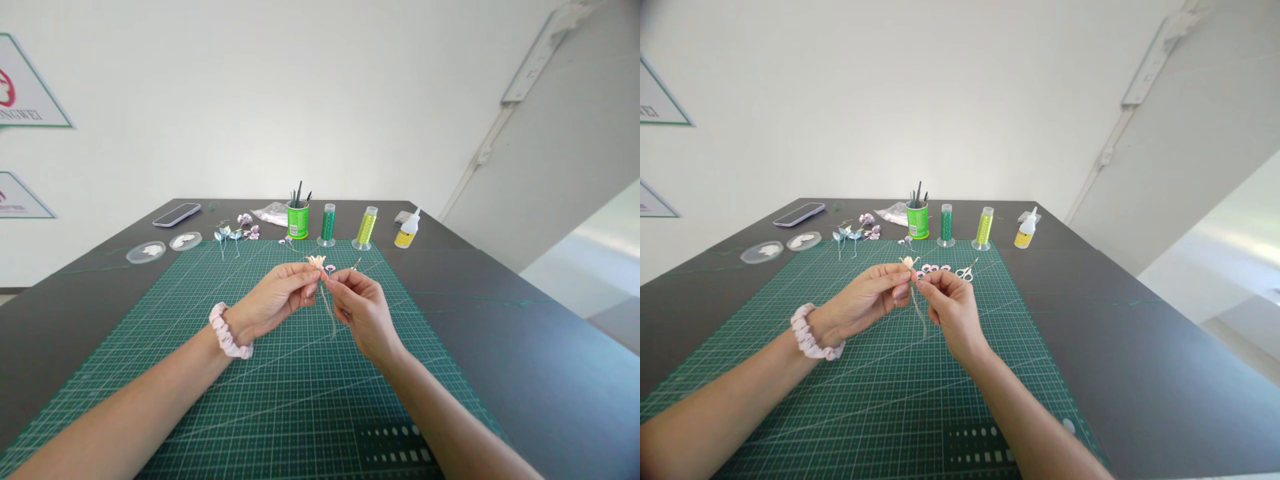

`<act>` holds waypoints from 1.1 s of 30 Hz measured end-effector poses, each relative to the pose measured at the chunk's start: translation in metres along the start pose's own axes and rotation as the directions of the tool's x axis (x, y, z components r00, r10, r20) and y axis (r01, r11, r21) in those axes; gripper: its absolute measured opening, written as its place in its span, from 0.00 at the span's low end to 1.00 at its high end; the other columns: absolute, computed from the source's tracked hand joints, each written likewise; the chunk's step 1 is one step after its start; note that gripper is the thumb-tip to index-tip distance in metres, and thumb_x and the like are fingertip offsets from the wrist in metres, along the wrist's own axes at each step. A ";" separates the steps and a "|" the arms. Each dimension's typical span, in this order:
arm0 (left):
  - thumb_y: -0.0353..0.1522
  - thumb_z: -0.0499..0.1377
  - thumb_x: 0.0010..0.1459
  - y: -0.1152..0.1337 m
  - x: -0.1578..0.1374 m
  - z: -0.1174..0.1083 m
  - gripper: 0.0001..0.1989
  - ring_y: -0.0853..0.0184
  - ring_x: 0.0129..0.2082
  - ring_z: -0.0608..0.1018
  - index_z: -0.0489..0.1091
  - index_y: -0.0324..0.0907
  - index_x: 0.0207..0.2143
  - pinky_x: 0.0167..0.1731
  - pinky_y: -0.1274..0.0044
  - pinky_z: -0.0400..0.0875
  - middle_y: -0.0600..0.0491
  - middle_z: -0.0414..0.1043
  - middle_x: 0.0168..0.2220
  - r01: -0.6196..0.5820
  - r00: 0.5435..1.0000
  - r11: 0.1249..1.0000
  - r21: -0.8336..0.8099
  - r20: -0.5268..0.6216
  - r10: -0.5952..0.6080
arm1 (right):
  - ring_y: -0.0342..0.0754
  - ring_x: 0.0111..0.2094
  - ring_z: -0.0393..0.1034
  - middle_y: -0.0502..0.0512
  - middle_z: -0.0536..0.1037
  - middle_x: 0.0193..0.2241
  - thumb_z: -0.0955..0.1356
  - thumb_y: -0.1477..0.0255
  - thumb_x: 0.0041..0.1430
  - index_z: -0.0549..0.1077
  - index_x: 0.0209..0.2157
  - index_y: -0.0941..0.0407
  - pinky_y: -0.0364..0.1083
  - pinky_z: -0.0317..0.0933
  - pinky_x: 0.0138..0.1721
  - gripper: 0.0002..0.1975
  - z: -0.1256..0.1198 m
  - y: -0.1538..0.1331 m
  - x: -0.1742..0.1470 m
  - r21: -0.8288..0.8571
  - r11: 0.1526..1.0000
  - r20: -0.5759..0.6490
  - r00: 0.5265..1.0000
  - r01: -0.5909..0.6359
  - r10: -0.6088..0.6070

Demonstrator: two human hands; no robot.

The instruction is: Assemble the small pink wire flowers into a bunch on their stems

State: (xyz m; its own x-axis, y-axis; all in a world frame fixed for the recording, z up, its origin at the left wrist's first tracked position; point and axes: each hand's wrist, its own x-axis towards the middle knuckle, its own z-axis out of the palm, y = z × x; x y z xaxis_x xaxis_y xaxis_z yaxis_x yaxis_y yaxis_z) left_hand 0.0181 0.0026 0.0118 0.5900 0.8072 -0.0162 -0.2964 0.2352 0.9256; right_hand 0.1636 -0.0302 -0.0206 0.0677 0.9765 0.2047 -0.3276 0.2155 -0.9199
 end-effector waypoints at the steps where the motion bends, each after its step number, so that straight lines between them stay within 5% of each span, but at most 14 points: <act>1: 0.33 0.64 0.54 0.000 0.000 0.000 0.09 0.75 0.22 0.62 0.73 0.37 0.24 0.27 0.80 0.61 0.59 0.62 0.18 0.000 1.000 1.000 0.006 -0.001 0.000 | 0.35 0.13 0.47 0.42 0.62 0.15 0.74 0.66 0.48 0.73 0.22 0.56 0.39 0.42 0.11 0.10 0.000 0.000 0.000 0.001 1.000 0.001 1.000 -0.001 0.001; 33: 0.34 0.64 0.54 -0.002 0.001 -0.002 0.07 0.74 0.24 0.64 0.74 0.38 0.27 0.29 0.80 0.62 0.58 0.63 0.21 -0.044 0.999 0.999 0.025 0.008 0.044 | 0.34 0.12 0.48 0.42 0.64 0.15 0.74 0.67 0.48 0.73 0.22 0.56 0.38 0.41 0.11 0.09 0.002 -0.003 -0.001 0.005 1.000 0.020 1.000 -0.015 0.015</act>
State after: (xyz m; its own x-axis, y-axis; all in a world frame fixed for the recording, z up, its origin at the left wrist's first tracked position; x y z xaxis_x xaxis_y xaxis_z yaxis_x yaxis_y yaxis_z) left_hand 0.0179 0.0044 0.0088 0.5827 0.8122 0.0280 -0.3038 0.1857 0.9345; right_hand 0.1627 -0.0314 -0.0171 0.0437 0.9793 0.1976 -0.3333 0.2008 -0.9212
